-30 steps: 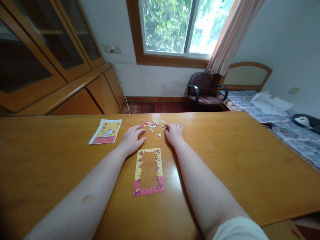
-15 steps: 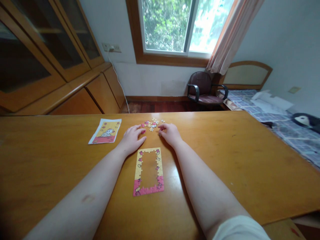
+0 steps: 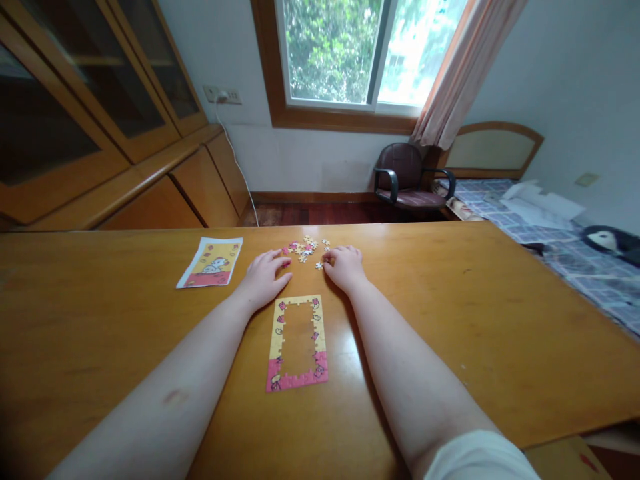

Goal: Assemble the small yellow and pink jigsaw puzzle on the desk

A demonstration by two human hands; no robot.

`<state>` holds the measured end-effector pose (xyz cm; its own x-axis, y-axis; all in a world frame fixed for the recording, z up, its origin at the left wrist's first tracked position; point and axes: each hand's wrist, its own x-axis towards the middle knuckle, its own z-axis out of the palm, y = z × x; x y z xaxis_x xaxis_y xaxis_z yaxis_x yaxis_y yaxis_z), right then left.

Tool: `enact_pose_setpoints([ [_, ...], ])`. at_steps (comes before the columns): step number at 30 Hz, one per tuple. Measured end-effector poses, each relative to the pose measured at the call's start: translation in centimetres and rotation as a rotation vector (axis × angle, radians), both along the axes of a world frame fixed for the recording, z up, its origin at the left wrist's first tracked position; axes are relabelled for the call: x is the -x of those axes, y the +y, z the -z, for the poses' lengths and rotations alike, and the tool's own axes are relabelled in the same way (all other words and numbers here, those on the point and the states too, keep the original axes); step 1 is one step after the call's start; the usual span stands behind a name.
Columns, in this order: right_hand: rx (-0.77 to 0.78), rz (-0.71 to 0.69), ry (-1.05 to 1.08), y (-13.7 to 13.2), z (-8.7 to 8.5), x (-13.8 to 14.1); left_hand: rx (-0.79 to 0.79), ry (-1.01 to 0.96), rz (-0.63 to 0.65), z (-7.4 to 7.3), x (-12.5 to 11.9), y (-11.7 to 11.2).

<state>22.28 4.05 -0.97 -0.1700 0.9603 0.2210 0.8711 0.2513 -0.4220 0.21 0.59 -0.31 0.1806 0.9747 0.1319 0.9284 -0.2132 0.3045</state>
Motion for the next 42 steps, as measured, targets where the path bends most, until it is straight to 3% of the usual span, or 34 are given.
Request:
enact_pose_setpoints([
  [7, -0.069, 0.063, 0.078, 0.4, 0.3, -0.2, 0.005, -0.014, -0.005, 0.1, 0.1, 0.0],
  [12, 0.028, -0.023, 0.257, 0.5, 0.6, -0.1, -0.001, -0.017, -0.005, 0.2, 0.1, 0.1],
  [20, 0.031, 0.004, 0.137, 0.1, -0.3, -0.2, -0.009, -0.019, -0.005, 0.3, 0.1, 0.1],
  [26, 0.019, 0.211, -0.008, 0.0, -0.5, -0.3, 0.008, -0.025, -0.007, 0.2, 0.1, 0.1],
  [31, 0.047, 0.005, -0.068, -0.4, -0.1, 0.1, 0.005, -0.019, -0.011, 0.1, 0.0, 0.0],
  [37, 0.062, -0.202, 0.029, -0.8, -0.5, 0.4, -0.006, -0.027, -0.003, 0.2, 0.1, 0.1],
  [42, 0.070, -0.297, -0.059, -1.3, -0.2, 1.3, 0.006, 0.019, 0.004, 0.3, -0.1, -0.1],
])
